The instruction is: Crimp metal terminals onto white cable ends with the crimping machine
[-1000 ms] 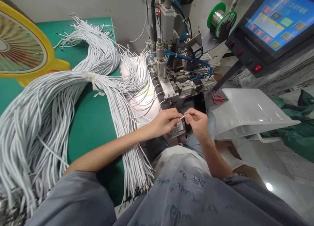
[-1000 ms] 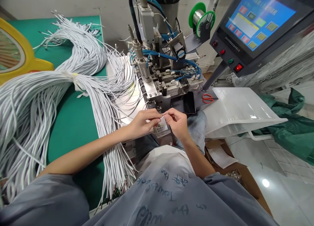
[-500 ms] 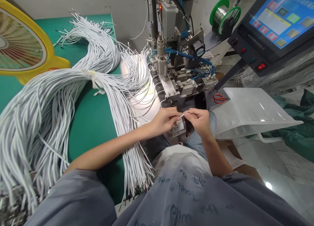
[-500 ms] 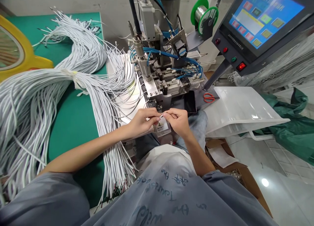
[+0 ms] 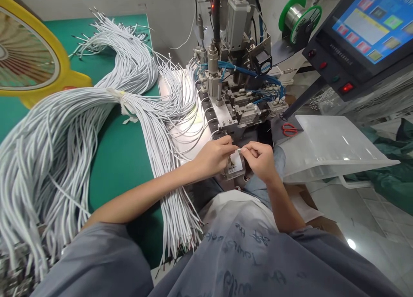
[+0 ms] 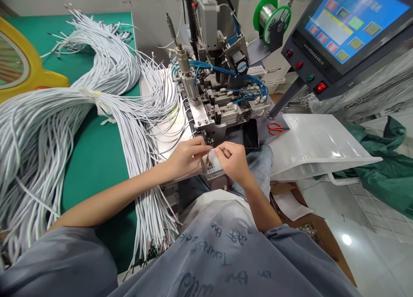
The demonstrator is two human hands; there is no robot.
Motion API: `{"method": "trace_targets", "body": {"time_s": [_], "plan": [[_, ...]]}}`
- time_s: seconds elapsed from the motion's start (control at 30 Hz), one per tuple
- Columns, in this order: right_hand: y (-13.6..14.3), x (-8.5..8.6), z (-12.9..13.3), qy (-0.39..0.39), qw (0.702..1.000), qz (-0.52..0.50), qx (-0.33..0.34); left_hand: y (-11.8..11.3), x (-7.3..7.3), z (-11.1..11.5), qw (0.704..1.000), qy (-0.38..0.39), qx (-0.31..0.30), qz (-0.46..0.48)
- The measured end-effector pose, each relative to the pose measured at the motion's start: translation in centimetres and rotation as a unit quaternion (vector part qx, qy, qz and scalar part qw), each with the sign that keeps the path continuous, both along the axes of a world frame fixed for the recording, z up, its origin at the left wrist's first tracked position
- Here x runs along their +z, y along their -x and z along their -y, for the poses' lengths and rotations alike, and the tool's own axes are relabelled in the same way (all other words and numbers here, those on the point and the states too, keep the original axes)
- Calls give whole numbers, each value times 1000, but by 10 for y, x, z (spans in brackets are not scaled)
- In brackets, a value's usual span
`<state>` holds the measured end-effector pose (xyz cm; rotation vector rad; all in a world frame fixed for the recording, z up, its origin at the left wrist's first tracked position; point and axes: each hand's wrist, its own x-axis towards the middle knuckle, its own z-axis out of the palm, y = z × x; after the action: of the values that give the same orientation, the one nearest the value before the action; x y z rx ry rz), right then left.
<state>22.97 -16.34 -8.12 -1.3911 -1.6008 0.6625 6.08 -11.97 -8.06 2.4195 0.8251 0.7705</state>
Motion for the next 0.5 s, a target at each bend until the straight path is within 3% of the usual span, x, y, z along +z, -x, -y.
{"method": "trace_targets", "body": {"time_s": [0.13,0.23,0.33,0.5], "plan": [[9,-10,0,-23,996,-50,-64,-5,2,3,992,110,16,55],[12,-21,0,0,992,-80,-96,-6,4,0,986,167,-9,28],[5,-33,-8,57,991,-98,-74,-2,3,-9,990,126,-31,-48],[-8,-56,-35,140,979,-140,-38,2,-6,-24,972,30,37,-229]]}}
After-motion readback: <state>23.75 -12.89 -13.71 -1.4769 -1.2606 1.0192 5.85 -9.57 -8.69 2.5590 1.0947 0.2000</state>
